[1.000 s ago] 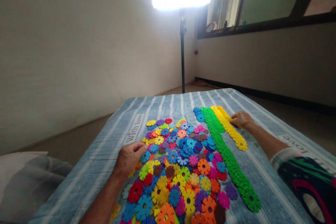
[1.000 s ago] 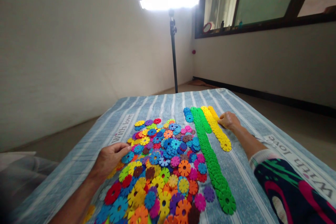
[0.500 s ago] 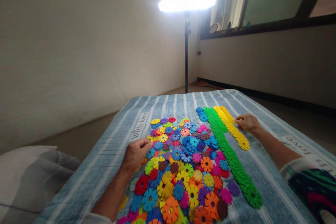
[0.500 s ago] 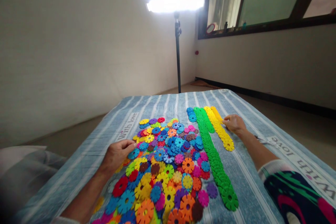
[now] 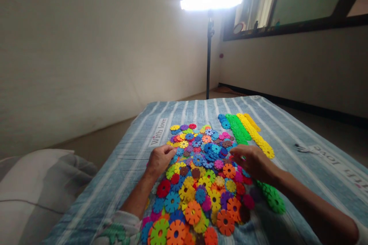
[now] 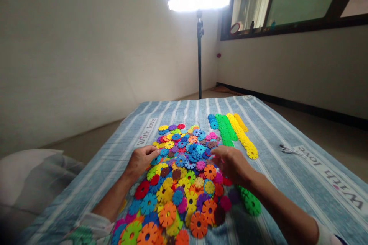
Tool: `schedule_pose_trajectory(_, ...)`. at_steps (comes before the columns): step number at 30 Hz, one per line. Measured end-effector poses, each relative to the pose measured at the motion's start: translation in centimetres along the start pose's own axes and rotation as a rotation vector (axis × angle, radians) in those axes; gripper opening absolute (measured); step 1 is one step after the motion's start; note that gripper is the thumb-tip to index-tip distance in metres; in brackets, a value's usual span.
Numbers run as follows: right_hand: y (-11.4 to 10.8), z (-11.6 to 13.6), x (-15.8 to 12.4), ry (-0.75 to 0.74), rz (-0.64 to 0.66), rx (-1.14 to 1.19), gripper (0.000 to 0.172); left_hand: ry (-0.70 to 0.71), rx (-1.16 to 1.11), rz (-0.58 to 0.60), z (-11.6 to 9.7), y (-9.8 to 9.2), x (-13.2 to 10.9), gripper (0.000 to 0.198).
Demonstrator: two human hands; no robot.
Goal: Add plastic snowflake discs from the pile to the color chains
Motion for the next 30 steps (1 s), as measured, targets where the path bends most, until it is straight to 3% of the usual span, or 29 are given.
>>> schedule_pose_trajectory(5,1.8,8.0,-2.2,-0.271,0.239,-0.031,0.008,0.023,-0.003,0.015,-0.4,0.2,-0.3,0.03)
schedule_pose_trajectory(8,3.3,10.5,-2.9,-0.374,0.347,-0.057,0.007,0.04,-0.012,0.02,-0.6,0.5,-0.3,0.03)
schedule_pose_trajectory(13,4.9,10.1,-2.0,-0.388,0.296,-0.117,0.014,0.077,-0.018,0.028,-0.8,0.9,-0.4,0.028)
schedule_pose_trajectory(15,5.0,9.4,-1.1,-0.346,0.269,-0.138,0.019,0.085,-0.013,0.029,-0.7,1.0,-0.4,0.028)
schedule_pose_trajectory(19,4.9,8.8,0.0,-0.204,0.223,-0.209,0.013,0.09,0.004,0.038,-0.7,1.0,-0.5,0.028)
schedule_pose_trajectory(24,5.1,10.9,-0.1,-0.247,0.22,-0.159,0.014,0.099,0.02,0.052,-0.6,1.0,-0.4,0.027)
schedule_pose_trajectory(28,6.2,12.2,0.1,-0.294,0.226,-0.158,0.029,0.1,0.022,0.053,-0.5,1.1,-0.4,0.028)
schedule_pose_trajectory(30,6.7,12.3,0.3,-0.293,0.22,-0.166,0.026,0.099,0.017,0.054,-0.5,1.1,-0.5,0.028)
Point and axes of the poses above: each hand's wrist, its own x-axis towards the middle knuckle, its own y-axis out of the palm, z = x × y, the point moved 2 cm from there along x, towards the middle knuckle, and after that the axes turned 3 degrees about y, right-handed, at the moved point
